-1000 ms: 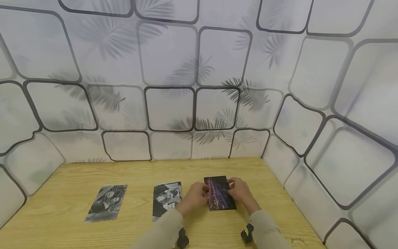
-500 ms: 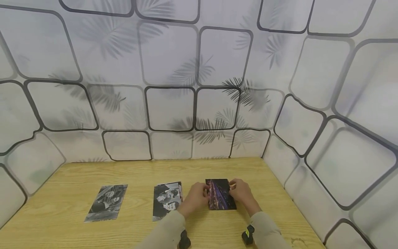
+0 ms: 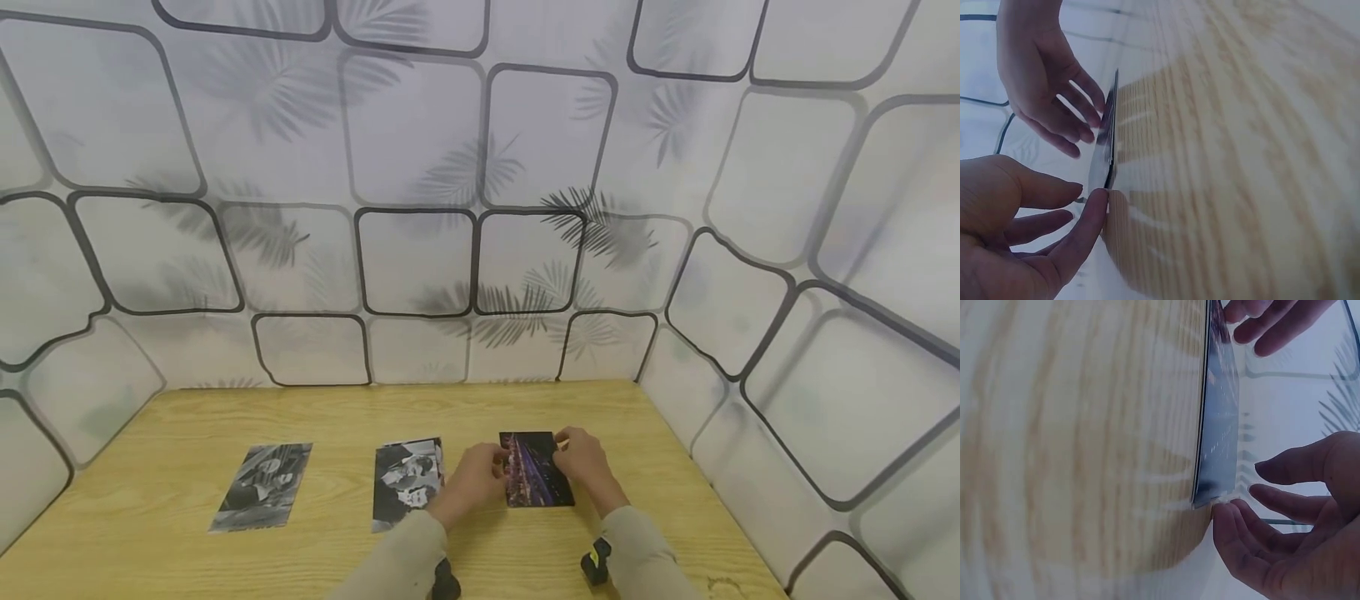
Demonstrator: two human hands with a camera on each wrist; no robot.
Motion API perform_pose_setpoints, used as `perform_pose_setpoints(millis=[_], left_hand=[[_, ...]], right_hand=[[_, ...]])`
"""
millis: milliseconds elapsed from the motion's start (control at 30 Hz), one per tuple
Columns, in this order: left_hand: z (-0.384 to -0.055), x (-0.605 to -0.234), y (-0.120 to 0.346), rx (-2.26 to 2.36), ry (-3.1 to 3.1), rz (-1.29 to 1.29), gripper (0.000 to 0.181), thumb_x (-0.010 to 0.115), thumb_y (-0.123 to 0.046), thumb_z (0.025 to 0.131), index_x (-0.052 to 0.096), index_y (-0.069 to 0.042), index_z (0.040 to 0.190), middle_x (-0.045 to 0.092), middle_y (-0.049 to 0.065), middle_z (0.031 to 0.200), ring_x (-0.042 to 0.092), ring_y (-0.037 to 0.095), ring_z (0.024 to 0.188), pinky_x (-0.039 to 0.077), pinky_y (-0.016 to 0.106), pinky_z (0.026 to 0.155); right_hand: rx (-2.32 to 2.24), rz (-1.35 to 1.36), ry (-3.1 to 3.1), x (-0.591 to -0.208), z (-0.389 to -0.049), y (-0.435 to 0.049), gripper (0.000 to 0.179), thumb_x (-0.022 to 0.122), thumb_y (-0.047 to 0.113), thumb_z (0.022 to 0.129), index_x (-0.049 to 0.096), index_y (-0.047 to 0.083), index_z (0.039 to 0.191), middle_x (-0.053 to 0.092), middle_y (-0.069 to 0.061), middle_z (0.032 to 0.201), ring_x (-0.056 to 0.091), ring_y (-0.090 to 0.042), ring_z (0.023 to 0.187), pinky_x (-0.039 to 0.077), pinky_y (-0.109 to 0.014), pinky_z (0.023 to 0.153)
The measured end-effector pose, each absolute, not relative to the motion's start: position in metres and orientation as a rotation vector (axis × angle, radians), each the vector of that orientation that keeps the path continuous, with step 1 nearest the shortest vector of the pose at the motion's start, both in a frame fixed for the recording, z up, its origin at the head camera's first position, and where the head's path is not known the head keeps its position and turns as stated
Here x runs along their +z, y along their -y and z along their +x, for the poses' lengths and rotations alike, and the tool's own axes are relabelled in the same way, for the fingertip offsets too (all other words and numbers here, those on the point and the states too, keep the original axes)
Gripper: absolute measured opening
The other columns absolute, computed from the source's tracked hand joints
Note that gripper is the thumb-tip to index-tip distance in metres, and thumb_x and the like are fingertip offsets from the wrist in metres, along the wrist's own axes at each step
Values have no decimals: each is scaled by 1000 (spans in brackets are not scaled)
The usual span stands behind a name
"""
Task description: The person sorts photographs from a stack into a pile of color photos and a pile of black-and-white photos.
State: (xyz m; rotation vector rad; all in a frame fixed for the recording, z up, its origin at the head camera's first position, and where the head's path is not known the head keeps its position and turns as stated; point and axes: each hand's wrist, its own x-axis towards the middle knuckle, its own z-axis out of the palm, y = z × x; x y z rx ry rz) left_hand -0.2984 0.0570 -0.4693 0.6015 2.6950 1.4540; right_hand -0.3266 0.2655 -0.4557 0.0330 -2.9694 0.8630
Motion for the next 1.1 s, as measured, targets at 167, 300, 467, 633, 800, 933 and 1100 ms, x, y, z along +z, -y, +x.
perform_pose_setpoints(millis=[167, 300, 467, 633, 800, 933, 1100], left_hand=[[-296, -468, -56, 1458, -2692, 608, 43, 63, 12, 85, 60, 17, 128, 47, 1, 53, 29, 7, 43, 25, 16, 42], [-295, -467, -51, 1412, -2743, 575, 40, 66, 10, 86, 64, 12, 126, 72, 19, 91, 51, 13, 60, 50, 27, 55], [-291, -461, -33, 1424, -2773, 556, 36, 67, 10, 87, 66, 9, 123, 66, 27, 120, 68, 25, 89, 62, 42, 80], [-289, -451, -4, 1441, -2800, 576, 33, 71, 7, 87, 66, 9, 119, 65, 23, 107, 66, 28, 91, 60, 39, 74], [-291, -448, 32, 1387, -2830, 524, 34, 71, 3, 88, 65, 8, 121, 65, 22, 109, 65, 26, 93, 60, 38, 76], [-291, -449, 57, 1368, -2853, 475, 36, 68, 3, 85, 65, 7, 121, 66, 24, 113, 66, 32, 99, 62, 44, 83], [-290, -449, 78, 1342, -2914, 396, 36, 71, 1, 82, 67, 5, 118, 68, 23, 111, 66, 35, 102, 60, 51, 88]], right_hand=[[899, 40, 2979, -459, -329, -264, 38, 67, 7, 87, 65, -8, 121, 72, -23, 105, 70, -33, 89, 60, -44, 77], [900, 67, 2952, -456, -329, -262, 36, 67, 7, 88, 65, -8, 121, 72, -22, 104, 69, -33, 91, 60, -46, 75], [930, 122, 2902, -448, -325, -249, 32, 66, 6, 90, 67, -5, 121, 73, -19, 103, 70, -28, 86, 59, -42, 71], [1079, 173, 2887, -441, -320, -223, 29, 64, 4, 92, 68, -3, 120, 72, -16, 103, 67, -24, 86, 58, -41, 70], [1174, 269, 2880, -444, -321, -198, 28, 64, 4, 92, 70, -2, 119, 72, -12, 100, 68, -23, 84, 58, -38, 68], [1318, 328, 2877, -448, -322, -180, 30, 61, 4, 94, 69, -2, 122, 71, -14, 101, 69, -24, 75, 60, -38, 63], [1410, 419, 2870, -451, -320, -157, 30, 63, 5, 94, 68, -4, 122, 70, -19, 106, 73, -26, 79, 64, -38, 67]])
